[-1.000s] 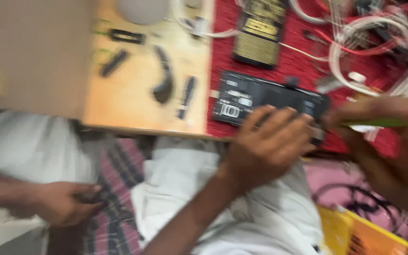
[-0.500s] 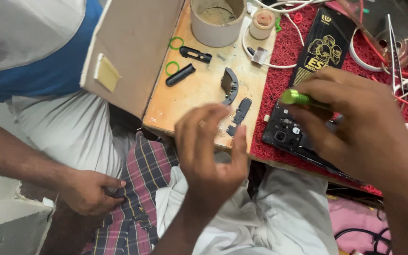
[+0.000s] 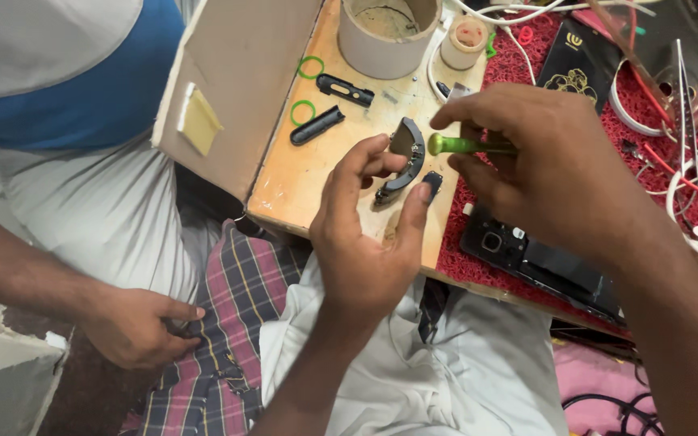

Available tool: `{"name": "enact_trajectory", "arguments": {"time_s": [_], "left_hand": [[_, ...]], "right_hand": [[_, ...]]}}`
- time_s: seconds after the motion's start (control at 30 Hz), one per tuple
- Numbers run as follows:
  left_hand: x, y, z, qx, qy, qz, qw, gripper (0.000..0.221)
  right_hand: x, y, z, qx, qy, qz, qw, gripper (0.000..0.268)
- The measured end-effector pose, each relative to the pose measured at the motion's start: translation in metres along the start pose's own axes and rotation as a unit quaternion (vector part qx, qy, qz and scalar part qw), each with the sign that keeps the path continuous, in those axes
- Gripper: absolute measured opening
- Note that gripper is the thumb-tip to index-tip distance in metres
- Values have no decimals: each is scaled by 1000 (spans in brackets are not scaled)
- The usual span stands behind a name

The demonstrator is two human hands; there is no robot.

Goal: The person uses a green screwdriver to remove screws from the back of a disassembled smartphone. They then reassemble the phone, test the screen by turning it on, and handle a small white box.

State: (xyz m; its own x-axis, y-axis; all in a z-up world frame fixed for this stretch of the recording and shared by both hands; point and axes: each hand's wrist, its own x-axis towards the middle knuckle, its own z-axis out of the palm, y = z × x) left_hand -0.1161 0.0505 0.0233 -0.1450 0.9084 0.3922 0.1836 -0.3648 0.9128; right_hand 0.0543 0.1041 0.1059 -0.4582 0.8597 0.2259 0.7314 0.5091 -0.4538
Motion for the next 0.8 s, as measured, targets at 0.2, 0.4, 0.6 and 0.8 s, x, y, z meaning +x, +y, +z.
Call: {"name": "enact_trajectory", "arguments": {"time_s": [0.2,0.4,0.6,0.8], "left_hand": [[9,5,16,5,27,-28,999,49],[10,6,23,-8,26,-45,999,47],[8,3,21,-15,23,-46,999,47],[6,-3,18,-28,17,-34,999,49]], "right_hand": [[-7,3,6,1,-1,78,997,39],[-4,11,7,18,12,30,999,32],[7,11,-1,-9,-36,-78,996,34],[22,1,-10,-57,-103,-92,989,34]]}}
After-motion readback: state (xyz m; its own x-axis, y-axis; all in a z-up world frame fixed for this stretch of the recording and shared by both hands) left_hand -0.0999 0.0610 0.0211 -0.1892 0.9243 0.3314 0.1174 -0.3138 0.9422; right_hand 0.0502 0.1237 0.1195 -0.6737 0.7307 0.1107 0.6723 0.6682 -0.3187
